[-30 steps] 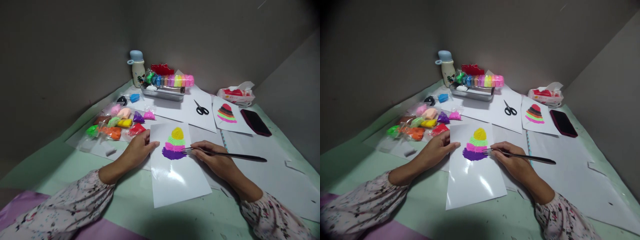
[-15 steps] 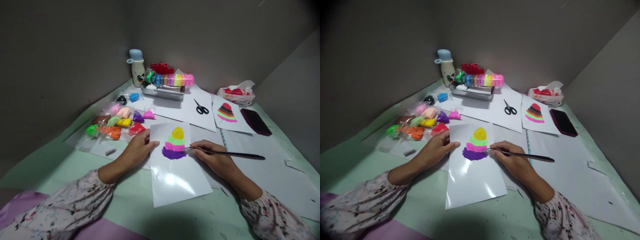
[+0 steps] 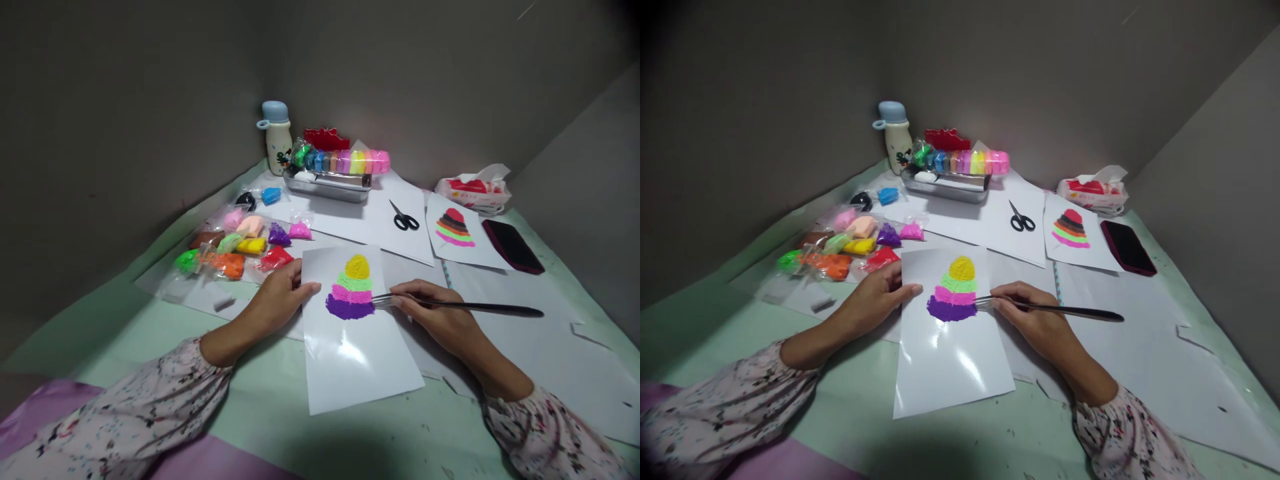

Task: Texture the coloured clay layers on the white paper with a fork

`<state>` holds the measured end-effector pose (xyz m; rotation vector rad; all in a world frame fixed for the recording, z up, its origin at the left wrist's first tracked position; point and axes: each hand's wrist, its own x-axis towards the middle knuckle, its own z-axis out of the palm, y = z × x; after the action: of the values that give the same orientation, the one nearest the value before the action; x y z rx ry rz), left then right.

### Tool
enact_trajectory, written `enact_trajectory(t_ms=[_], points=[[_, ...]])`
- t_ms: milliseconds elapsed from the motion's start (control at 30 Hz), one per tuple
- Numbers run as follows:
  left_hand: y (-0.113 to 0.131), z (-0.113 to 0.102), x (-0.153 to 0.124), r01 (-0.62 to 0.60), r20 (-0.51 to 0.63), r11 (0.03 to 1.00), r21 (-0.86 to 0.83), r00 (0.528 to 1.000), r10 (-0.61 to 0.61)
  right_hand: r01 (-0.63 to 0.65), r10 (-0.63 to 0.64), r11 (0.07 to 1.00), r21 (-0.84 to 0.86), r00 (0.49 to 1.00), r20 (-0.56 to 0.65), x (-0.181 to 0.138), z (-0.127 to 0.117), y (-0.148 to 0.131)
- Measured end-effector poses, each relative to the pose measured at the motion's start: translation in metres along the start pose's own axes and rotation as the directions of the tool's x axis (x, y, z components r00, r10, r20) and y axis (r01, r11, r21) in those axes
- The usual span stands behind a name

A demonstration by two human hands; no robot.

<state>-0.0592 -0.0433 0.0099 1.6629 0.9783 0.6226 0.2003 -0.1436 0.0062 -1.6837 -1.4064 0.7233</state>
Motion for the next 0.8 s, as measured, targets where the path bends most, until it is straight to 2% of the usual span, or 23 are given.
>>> enact_trajectory(t_ms=[100,267,433,800], points=[[0.002,0.000,0.000,-0.004,-0.002,1.000,0.009,1.000,0.004,-0.014,0.015,1.000,0.019,1.000,-0.017,-0.001,0.002,-0.004],[0.001,0.002,0.000,-0.008,0.010,1.000,-0.021,1.000,0.008,0.039,-0.039,0.999,0.024,0.999,0.001,-0.002,0.008,-0.010],[-0.002,0.002,0.001,-0.014,0.001,1.000,0.020,1.000,0.014,0.048,-0.049,0.999,0.012,0.999,0.023,-0.002,0.009,-0.012],[0.003,0.001,-0.001,0.006,0.001,1.000,0.000,1.000,-0.006,0.041,-0.040,0.999,-0.010,0.999,0.013,-0.002,0.004,-0.006]])
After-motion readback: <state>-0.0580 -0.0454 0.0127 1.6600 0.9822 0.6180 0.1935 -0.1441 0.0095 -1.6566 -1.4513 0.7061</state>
